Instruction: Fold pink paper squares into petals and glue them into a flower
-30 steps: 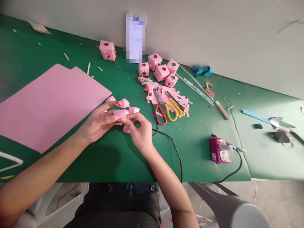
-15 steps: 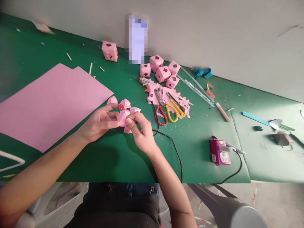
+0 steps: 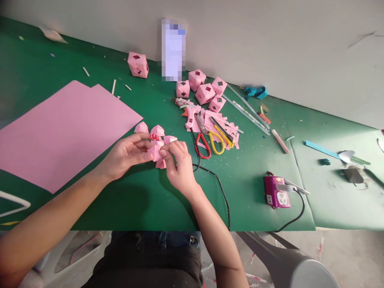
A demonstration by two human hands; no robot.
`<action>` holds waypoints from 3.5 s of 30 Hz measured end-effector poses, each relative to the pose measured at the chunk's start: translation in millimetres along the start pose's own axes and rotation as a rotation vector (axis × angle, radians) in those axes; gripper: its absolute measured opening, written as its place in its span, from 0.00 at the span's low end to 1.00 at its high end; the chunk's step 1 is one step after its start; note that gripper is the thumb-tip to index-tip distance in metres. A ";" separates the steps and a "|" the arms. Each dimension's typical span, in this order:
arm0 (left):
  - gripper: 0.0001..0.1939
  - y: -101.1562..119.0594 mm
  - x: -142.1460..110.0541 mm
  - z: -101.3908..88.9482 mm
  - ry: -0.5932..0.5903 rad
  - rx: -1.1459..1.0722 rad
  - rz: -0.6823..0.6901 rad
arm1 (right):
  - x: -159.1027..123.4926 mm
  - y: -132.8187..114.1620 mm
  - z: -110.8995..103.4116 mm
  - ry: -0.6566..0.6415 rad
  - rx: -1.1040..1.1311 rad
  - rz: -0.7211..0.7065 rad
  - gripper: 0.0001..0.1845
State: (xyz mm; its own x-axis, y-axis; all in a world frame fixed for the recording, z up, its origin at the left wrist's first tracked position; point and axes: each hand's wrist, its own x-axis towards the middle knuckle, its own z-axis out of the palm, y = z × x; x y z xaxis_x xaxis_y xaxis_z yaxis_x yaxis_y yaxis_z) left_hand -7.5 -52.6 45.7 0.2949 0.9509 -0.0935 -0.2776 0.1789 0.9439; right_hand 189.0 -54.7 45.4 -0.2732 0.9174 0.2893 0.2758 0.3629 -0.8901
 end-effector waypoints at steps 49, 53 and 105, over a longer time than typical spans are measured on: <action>0.22 -4.8 1.6 1.5 -0.049 -0.218 0.026 | -1.2 -0.3 13.3 -0.027 0.556 0.385 0.27; 0.22 -5.3 1.5 -0.5 -0.047 -0.195 0.036 | -0.4 -1.4 13.6 -0.025 0.581 0.395 0.26; 0.31 -6.9 4.9 -11.1 0.091 0.006 0.049 | -1.0 -1.3 8.1 -0.019 0.602 0.329 0.21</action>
State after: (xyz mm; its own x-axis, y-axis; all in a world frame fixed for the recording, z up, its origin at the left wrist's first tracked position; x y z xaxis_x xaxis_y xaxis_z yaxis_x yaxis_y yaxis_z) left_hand -14.3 -46.4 35.2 0.1967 0.9775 -0.0758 -0.2843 0.1308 0.9498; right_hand 181.4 -57.4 43.5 -0.2803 0.9594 -0.0310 -0.2112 -0.0932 -0.9730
